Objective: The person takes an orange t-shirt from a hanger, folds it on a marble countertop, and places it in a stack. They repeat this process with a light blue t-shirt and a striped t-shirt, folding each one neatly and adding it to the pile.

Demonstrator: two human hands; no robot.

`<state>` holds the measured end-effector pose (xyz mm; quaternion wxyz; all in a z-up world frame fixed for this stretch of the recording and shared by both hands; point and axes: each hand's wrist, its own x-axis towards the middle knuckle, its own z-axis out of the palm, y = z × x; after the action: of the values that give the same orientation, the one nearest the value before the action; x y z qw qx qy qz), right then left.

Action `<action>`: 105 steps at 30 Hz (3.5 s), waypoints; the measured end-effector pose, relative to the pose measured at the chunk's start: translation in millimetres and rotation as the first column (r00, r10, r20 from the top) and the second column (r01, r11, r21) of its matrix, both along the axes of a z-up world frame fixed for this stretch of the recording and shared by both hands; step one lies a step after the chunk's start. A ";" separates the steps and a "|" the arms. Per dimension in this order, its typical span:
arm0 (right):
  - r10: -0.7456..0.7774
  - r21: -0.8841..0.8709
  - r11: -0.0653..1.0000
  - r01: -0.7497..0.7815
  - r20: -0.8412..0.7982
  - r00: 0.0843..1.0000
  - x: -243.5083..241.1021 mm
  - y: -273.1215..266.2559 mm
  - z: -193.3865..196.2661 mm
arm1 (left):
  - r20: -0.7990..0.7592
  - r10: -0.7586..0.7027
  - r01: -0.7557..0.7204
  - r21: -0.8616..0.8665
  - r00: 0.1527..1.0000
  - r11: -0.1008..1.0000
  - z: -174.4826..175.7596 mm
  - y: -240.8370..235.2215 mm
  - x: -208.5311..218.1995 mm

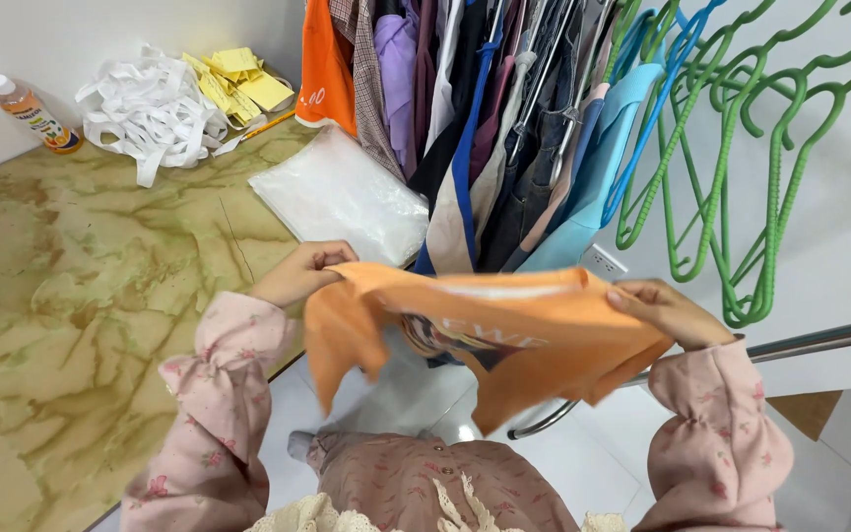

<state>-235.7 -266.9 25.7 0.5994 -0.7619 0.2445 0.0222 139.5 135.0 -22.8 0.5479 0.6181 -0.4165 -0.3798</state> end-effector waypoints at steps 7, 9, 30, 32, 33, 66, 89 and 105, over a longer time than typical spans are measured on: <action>-0.388 0.058 0.921 0.386 0.032 0.921 47.7 38.8 -15.5 | -0.270 0.169 -0.081 0.309 0.948 0.948 -5.0 -53.3 -24.6; -0.454 -0.111 0.877 0.467 0.128 0.882 57.7 57.1 -26.3 | -0.232 0.249 -0.188 0.253 0.940 0.949 -59.3 -89.1 -30.2; -0.073 -0.214 0.968 0.130 0.258 0.963 91.8 164.3 -17.6 | -0.355 0.291 -0.342 -0.090 0.888 0.935 31.5 -113.3 -194.4; -0.039 -0.247 0.964 0.099 0.237 0.971 89.8 160.8 -22.0 | -0.301 0.250 -0.285 -0.078 0.920 0.955 -17.7 -131.7 -172.8; -0.007 -0.281 0.957 0.070 0.218 0.976 89.4 158.9 -23.8 | -0.245 0.203 -0.225 -0.064 0.948 0.972 -41.9 -141.0 -161.3; 0.178 -0.765 0.580 0.278 0.453 0.874 101.8 97.3 -52.3 | 0.695 0.540 -0.338 -0.423 0.474 0.841 36.6 -35.7 -96.2; 0.646 -0.779 0.462 -0.423 -0.032 0.763 238.8 172.7 -80.2 | 0.475 0.688 -0.750 -0.083 0.550 0.657 -60.1 165.7 -62.8; 0.346 0.257 0.898 -0.357 0.088 0.934 419.9 380.1 -54.5 | -0.289 0.920 -0.881 0.315 0.265 0.353 -94.4 286.1 73.9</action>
<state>184.2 113.1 -28.8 0.6881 -0.7053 0.0854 0.1477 213.4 421.1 -117.2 0.7117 0.6704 0.1543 -0.1424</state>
